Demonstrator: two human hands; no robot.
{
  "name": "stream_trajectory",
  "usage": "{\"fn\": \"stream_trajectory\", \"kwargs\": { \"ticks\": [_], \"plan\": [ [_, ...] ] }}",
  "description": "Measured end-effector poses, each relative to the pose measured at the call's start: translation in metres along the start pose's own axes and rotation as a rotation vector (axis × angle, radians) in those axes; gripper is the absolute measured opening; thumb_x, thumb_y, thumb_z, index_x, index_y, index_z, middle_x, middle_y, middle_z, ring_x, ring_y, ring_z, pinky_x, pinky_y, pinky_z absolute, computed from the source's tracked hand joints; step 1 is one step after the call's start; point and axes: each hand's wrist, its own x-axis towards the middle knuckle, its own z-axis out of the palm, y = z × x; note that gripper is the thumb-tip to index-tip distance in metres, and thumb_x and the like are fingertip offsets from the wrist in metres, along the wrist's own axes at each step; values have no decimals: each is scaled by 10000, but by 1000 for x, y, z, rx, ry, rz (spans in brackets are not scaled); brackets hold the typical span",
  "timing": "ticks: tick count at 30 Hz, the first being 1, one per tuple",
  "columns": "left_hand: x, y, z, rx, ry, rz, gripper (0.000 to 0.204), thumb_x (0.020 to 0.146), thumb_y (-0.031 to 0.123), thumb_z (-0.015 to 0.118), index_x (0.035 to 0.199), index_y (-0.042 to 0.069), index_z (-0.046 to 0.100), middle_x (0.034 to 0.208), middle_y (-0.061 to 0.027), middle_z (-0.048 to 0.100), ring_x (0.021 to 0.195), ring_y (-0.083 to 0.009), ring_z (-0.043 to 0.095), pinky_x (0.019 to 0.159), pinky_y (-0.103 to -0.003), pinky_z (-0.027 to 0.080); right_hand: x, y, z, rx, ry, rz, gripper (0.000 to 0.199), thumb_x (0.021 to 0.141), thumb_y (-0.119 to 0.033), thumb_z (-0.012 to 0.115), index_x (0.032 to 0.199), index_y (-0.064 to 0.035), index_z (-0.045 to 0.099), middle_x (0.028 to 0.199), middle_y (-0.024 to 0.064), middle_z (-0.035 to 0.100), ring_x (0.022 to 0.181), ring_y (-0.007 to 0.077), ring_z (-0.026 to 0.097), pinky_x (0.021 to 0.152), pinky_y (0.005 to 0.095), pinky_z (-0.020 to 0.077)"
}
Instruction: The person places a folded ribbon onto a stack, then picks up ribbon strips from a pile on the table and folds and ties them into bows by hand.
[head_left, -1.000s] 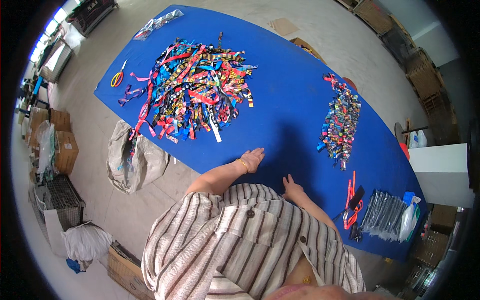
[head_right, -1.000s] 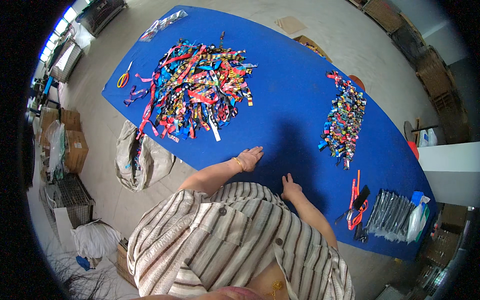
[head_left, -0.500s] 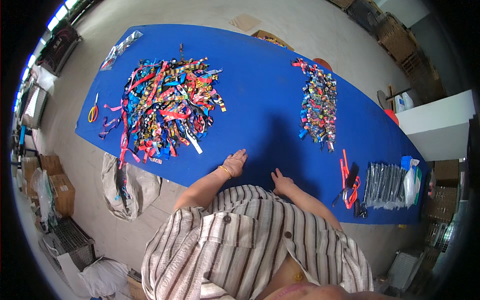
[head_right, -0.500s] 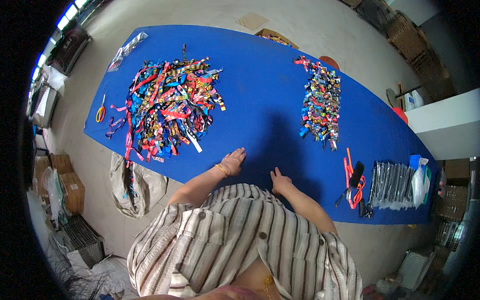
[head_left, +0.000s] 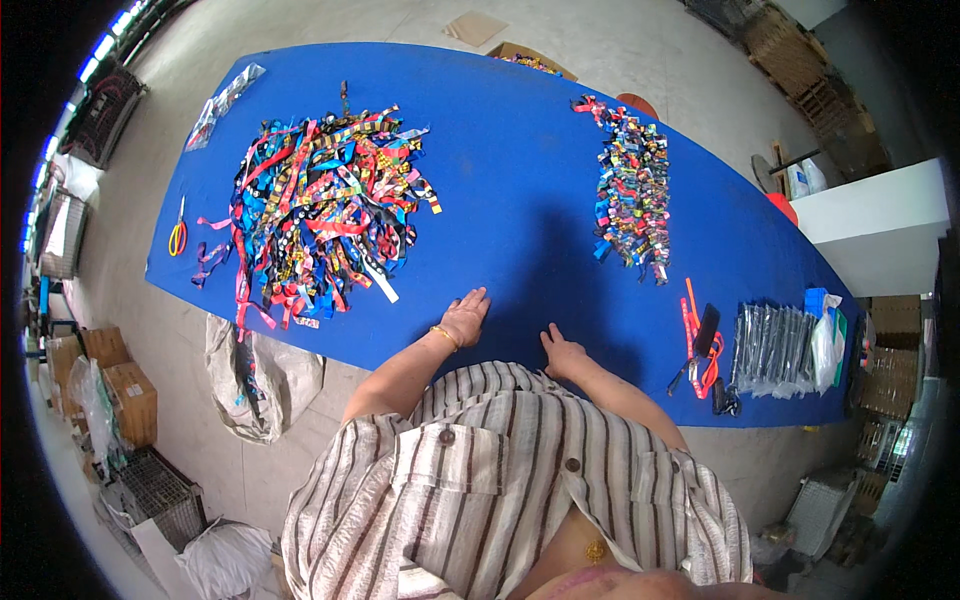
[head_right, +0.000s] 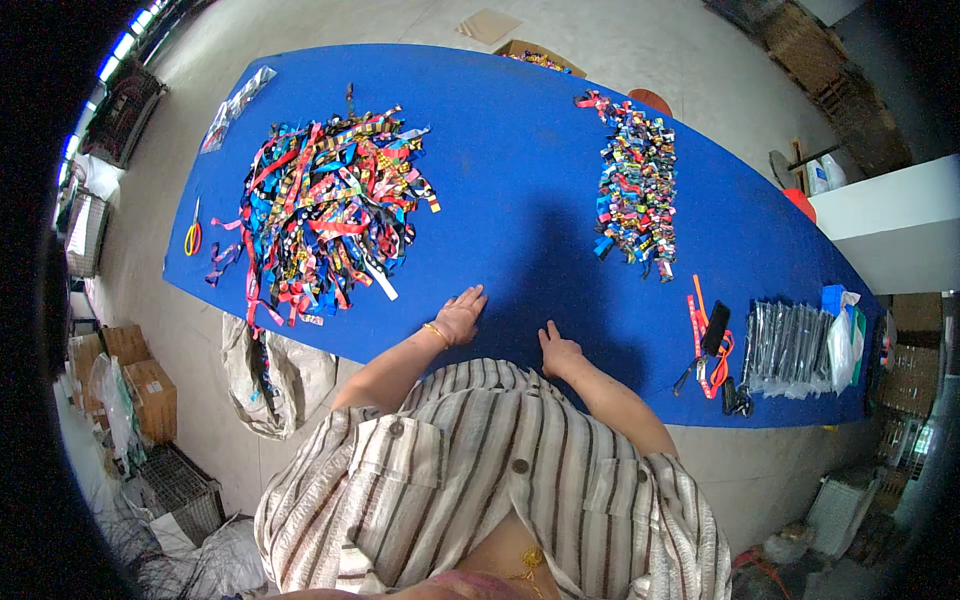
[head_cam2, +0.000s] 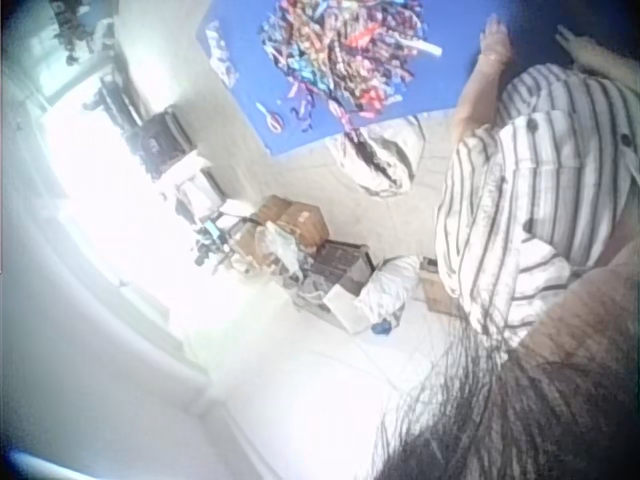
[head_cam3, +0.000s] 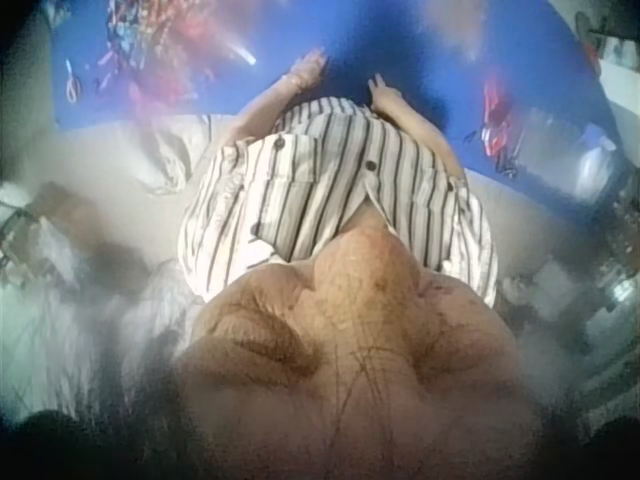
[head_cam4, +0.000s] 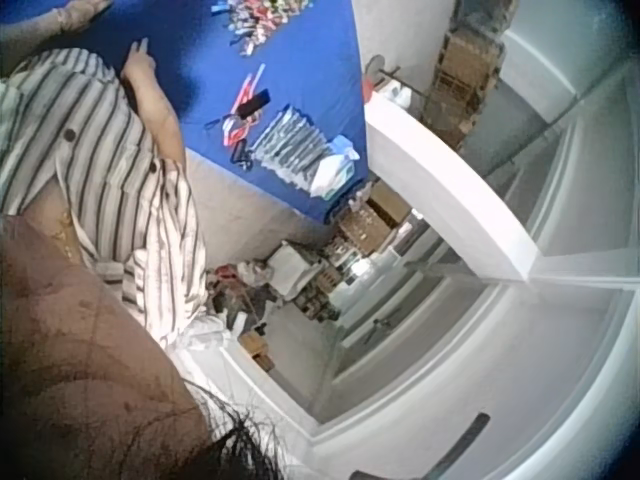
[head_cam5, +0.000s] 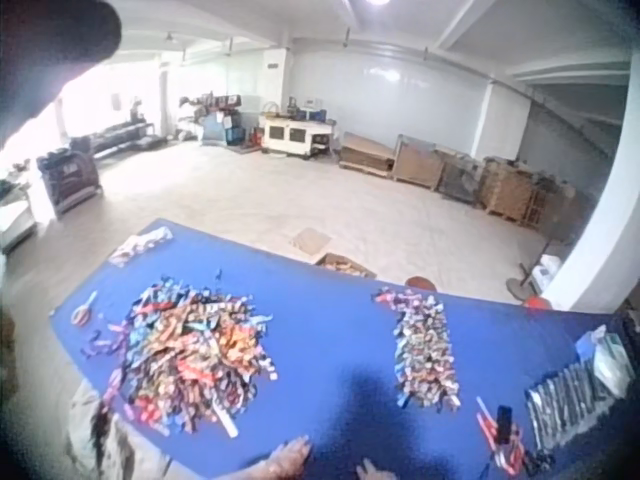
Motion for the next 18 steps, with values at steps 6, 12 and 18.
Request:
{"fn": "stream_trajectory", "kwargs": {
  "ticks": [6, 12, 18],
  "plan": [
    [7, -4, 7, -18, 33, 4, 657, 830, 144, 617, 1426, 71, 350, 1555, -118, 225, 1442, -260, 209, 1133, -458, 270, -1, 1, 0, 9, 13, -22, 948, 768, -260, 694, 1521, -120, 135, 1589, 150, -1, 1249, 355, 503, 980, 440, 466],
    [35, -41, -7, -520, 159, -29, 548, 817, 163, 630, 1322, 18, 473, 1446, -213, 375, 1347, -332, 365, 1089, -408, 349, -1, -2, -6, -14, -11, -14, 922, 772, -211, 682, 1517, -108, 150, 1588, 159, 12, 1202, 355, 545, 950, 439, 485],
    [64, -102, -53, -549, 744, -214, 504, 810, 149, 630, 1271, -15, 505, 1405, -286, 378, 1307, -408, 390, 1095, -404, 348, -5, -1, -6, 17, -6, -31, 911, 783, -208, 672, 1517, -106, 142, 1590, 154, 9, 1193, 375, 546, 958, 451, 475]
  ]
}}
